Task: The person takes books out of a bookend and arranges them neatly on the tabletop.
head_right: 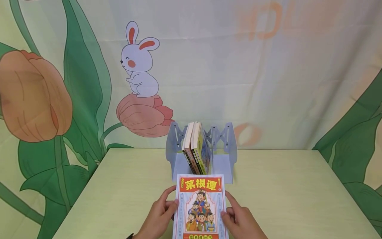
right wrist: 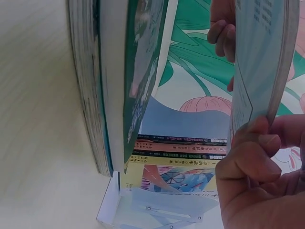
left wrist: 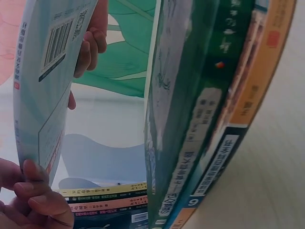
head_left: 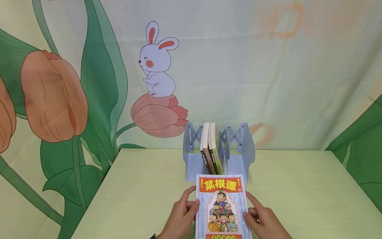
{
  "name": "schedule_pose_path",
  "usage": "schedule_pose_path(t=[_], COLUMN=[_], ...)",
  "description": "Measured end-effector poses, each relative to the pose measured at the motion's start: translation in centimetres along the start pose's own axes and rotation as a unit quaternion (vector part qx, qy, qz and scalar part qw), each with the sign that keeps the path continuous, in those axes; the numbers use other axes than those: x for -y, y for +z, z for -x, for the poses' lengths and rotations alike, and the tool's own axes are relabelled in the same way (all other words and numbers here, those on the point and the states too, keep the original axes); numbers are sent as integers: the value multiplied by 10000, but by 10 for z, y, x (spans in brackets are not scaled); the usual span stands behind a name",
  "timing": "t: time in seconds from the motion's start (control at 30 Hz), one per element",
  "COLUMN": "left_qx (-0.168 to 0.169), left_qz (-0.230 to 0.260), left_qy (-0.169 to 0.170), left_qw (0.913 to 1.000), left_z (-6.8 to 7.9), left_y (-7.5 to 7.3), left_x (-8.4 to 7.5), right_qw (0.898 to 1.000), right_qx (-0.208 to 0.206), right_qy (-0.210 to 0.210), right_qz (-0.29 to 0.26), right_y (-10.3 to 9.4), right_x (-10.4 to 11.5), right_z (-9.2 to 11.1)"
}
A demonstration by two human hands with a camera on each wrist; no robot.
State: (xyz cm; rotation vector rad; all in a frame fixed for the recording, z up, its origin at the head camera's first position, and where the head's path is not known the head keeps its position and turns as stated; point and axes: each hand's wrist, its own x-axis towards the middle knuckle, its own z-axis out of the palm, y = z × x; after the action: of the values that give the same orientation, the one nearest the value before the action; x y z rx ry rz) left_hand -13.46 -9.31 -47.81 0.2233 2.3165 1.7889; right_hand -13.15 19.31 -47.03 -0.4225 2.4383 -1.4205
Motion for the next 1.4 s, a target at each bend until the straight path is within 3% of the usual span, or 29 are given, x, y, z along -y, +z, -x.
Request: schedule_pose_path(t=[0.13,0.37,0.7,1.1,1.4], left_qx=[38,108,243,388,489], left_qz=[-72,-141,-298,-409,-456], left_qy=[29,-78,-535,-601,-737], left_qw=[10000,9998,9978,9966,9950], left_z=[1,1,1,1,2], left_y=[1,2,3,5,7], left_x=[6,11,12,20,24], right_qw=[9995,9993,9981,9970,9966], right_qx=[41,268,601,703,626], right_qy=[-279,-186,-30,-83,-399], right_qz=[131,196,155,307,361], right_y=[2,3,4,7,11], right_x=[-4,-7,-15,-23,-28], right_z=[1,0,0,1,3])
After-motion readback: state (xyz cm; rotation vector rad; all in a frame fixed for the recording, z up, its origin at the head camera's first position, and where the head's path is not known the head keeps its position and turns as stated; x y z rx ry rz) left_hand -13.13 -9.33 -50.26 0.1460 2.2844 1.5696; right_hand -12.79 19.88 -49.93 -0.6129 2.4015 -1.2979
